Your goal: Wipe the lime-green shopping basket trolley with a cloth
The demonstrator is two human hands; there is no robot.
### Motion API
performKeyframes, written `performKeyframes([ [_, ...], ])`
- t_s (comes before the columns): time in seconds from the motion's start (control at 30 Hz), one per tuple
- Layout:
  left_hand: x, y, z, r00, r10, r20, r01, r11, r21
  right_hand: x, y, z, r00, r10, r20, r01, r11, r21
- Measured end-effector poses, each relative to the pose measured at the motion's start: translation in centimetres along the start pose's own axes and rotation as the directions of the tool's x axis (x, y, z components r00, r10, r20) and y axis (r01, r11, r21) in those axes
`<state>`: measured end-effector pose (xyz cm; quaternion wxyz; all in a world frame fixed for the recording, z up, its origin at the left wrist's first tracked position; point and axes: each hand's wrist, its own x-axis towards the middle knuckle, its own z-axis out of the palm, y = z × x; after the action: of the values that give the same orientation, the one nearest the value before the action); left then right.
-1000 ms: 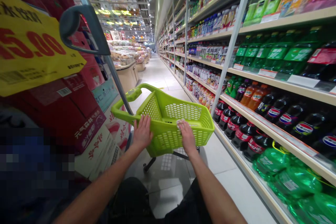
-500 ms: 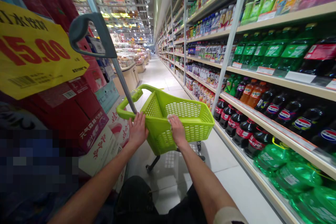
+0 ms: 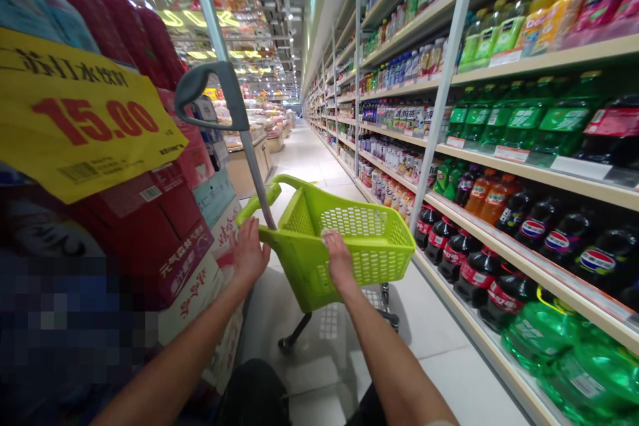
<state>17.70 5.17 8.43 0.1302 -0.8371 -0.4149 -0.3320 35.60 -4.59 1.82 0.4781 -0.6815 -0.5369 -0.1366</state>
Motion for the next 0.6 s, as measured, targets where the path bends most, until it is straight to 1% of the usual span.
performKeyframes([
  [0.03, 0.5, -0.5, -0.2, 0.999, -0.036, 0.004, 0.036, 0.999, 0.014, 0.0, 0.7, -0.4, 0.999, 0.035, -0.026, -0.035, 0.999, 0.007],
  [0.07, 0.9, -0.8, -0.3, 0.999, -0.045, 0.021, 0.045, 0.999, 0.024, 0.2, 0.9, -0.4, 0.997, 0.064, -0.046, -0.064, 0.998, 0.017],
  [0.13, 1.2, -1.0, -0.4, 0.998, -0.016, 0.058, 0.014, 0.999, 0.034, 0.7, -0.3, 0.5, 0.995, 0.082, -0.06, -0.079, 0.996, 0.046],
  [0.2, 1.0, -0.7, -0.4, 0.998, 0.018, 0.052, -0.02, 0.999, 0.037, 1.3, -2.9, 2.1, 0.998, 0.038, -0.049, -0.034, 0.996, 0.079],
  [0.27, 0.6, -0.5, -0.4, 0.996, 0.073, 0.042, -0.075, 0.997, 0.031, 1.8, -5.3, 3.6, 0.998, -0.053, -0.035, 0.057, 0.991, 0.118],
  [0.33, 0.4, -0.6, -0.4, 0.992, 0.123, 0.037, -0.124, 0.992, 0.017, 1.9, -6.5, 4.2, 0.988, -0.146, -0.048, 0.151, 0.98, 0.131],
  [0.4, 0.4, -0.8, -0.5, 0.991, 0.132, 0.024, -0.132, 0.991, 0.0, 1.6, -6.0, 4.1, 0.974, -0.217, -0.072, 0.223, 0.969, 0.108],
  [0.47, 0.5, -0.8, -0.5, 0.994, 0.106, 0.009, -0.106, 0.994, -0.014, 0.4, -4.4, 3.8, 0.96, -0.271, -0.07, 0.276, 0.958, 0.072],
  [0.53, 0.5, -0.4, -0.5, 0.995, 0.097, 0.008, -0.097, 0.995, -0.027, -1.8, -2.3, 3.8, 0.949, -0.315, -0.022, 0.316, 0.948, 0.035],
  [0.6, 0.3, 0.1, -0.5, 0.994, 0.112, 0.015, -0.112, 0.993, -0.035, -4.7, -0.3, 4.0, 0.948, -0.317, 0.034, 0.317, 0.948, 0.0],
])
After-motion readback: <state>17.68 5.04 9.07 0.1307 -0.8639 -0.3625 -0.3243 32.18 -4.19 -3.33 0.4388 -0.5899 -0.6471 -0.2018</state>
